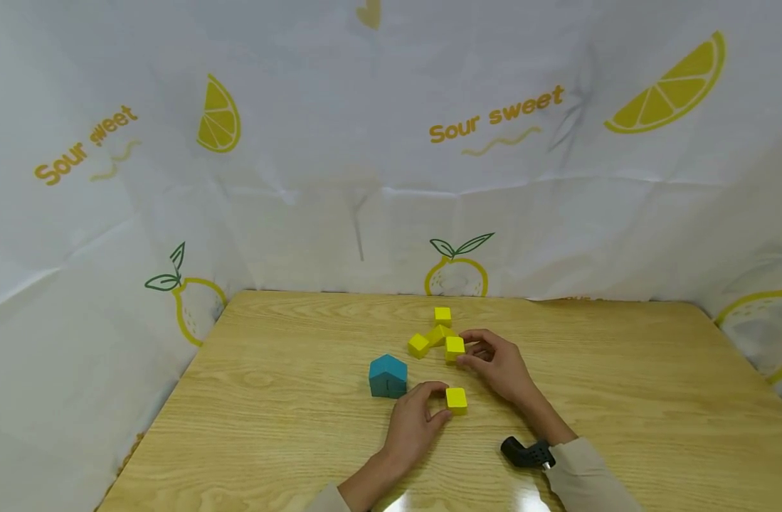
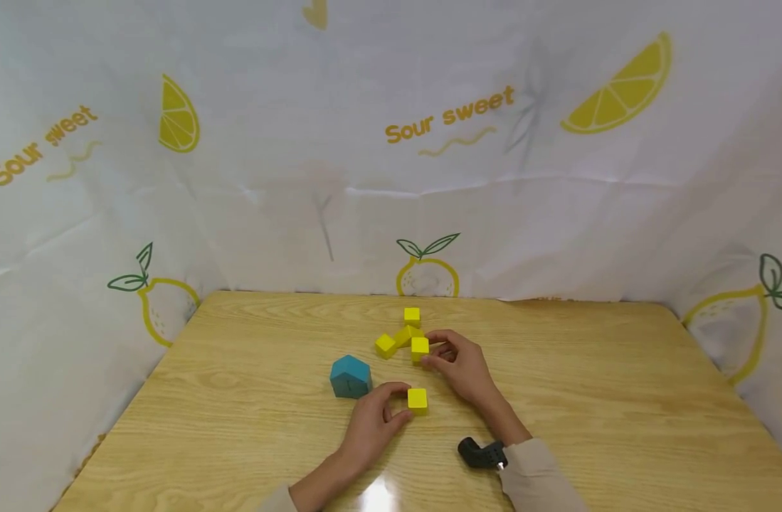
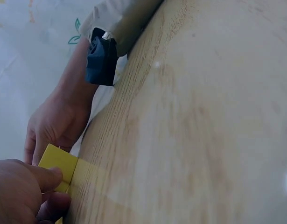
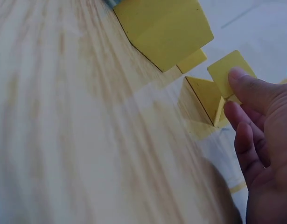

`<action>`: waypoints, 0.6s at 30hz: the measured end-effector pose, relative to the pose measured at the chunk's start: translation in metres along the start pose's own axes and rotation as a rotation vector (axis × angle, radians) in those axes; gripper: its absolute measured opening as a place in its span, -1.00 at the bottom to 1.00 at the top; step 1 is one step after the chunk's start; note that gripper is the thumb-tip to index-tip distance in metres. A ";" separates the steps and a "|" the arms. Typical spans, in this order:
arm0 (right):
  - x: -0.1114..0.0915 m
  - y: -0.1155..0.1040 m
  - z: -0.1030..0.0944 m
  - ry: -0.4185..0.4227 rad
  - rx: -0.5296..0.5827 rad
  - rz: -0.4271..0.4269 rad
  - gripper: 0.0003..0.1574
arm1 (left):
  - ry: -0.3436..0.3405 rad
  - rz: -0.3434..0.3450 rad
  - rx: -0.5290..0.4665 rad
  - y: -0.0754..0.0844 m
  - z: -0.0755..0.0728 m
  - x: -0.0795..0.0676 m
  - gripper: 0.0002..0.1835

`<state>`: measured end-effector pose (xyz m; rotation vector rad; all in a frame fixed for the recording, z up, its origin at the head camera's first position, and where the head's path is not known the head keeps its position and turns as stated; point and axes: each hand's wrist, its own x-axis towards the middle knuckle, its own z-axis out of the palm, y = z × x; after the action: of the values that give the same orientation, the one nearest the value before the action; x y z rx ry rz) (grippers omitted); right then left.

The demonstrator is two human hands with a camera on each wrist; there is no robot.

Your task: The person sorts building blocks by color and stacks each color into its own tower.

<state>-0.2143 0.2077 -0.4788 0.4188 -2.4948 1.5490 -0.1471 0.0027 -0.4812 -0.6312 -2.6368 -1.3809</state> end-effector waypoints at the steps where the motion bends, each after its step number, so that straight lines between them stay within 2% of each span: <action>1: 0.000 -0.001 -0.001 0.004 0.000 0.002 -0.55 | 0.001 0.002 0.000 0.000 0.000 0.000 -0.62; 9: -0.005 -0.011 -0.007 0.020 -0.011 0.011 -0.57 | 0.001 0.004 -0.003 0.000 0.001 -0.001 -0.62; 16: -0.016 -0.047 -0.013 -0.004 0.031 0.019 -0.59 | 0.011 0.015 -0.004 0.000 0.001 -0.001 -0.62; 18: -0.018 -0.050 -0.015 -0.012 0.036 0.016 -0.60 | 0.017 0.015 -0.001 0.000 0.001 -0.001 -0.62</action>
<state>-0.1805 0.2026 -0.4352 0.4151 -2.4885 1.6046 -0.1465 0.0033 -0.4825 -0.6357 -2.6128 -1.3774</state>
